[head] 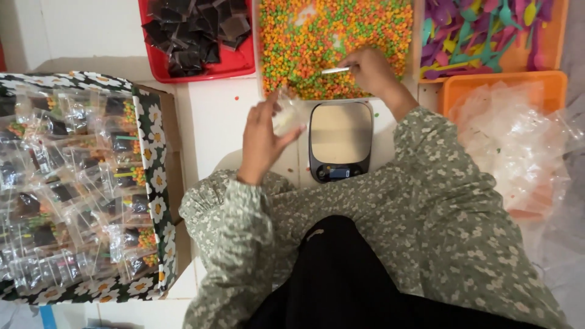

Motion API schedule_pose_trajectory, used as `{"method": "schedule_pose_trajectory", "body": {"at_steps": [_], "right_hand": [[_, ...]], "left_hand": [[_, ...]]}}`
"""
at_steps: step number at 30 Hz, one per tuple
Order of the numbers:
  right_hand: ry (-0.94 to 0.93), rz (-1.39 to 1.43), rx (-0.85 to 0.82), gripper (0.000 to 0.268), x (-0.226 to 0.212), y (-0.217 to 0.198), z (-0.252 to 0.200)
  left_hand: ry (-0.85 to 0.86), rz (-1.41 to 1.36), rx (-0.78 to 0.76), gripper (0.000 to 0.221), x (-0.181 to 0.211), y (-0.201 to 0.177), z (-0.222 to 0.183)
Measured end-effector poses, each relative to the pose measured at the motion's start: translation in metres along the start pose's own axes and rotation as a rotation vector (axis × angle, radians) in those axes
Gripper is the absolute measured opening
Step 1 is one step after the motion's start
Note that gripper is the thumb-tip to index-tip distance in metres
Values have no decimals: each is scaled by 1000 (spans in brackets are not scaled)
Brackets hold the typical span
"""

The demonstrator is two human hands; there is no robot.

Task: Scooping small candies into plastic bags, weighing them on a digital scale, and sealing them.

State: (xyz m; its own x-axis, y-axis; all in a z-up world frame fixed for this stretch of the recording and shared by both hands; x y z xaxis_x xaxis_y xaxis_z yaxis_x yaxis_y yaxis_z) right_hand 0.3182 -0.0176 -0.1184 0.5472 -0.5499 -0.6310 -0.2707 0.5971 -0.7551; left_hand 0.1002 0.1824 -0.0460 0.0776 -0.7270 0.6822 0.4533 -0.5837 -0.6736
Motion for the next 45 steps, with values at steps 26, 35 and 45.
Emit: {"method": "schedule_pose_trajectory", "body": {"at_steps": [26,35,45], "right_hand": [[-473,-758,332,13,-97,-133,17],[-22,-829,-210,26,34,-35,-14],[228,-63,-94,33,-34,95,-11]], "left_hand": [[39,81,103,86,-15,69,89],[-19,57,113,83,-39,35,68],[-51,133,140,80,-54,-5,61]]}}
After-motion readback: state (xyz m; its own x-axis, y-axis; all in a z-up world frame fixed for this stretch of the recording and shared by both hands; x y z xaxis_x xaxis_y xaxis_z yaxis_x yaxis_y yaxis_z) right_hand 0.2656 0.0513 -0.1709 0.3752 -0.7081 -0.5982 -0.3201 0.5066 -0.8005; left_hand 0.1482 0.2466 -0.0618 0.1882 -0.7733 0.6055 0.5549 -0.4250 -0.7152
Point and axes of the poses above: each hand's wrist, its own z-axis towards the middle knuckle, its own y-axis out of the palm, x = y × z, the point moved 4 cm from there along z, towards the middle knuckle, and after that the axes turned 12 degrees about x, right-handed, at the moved point
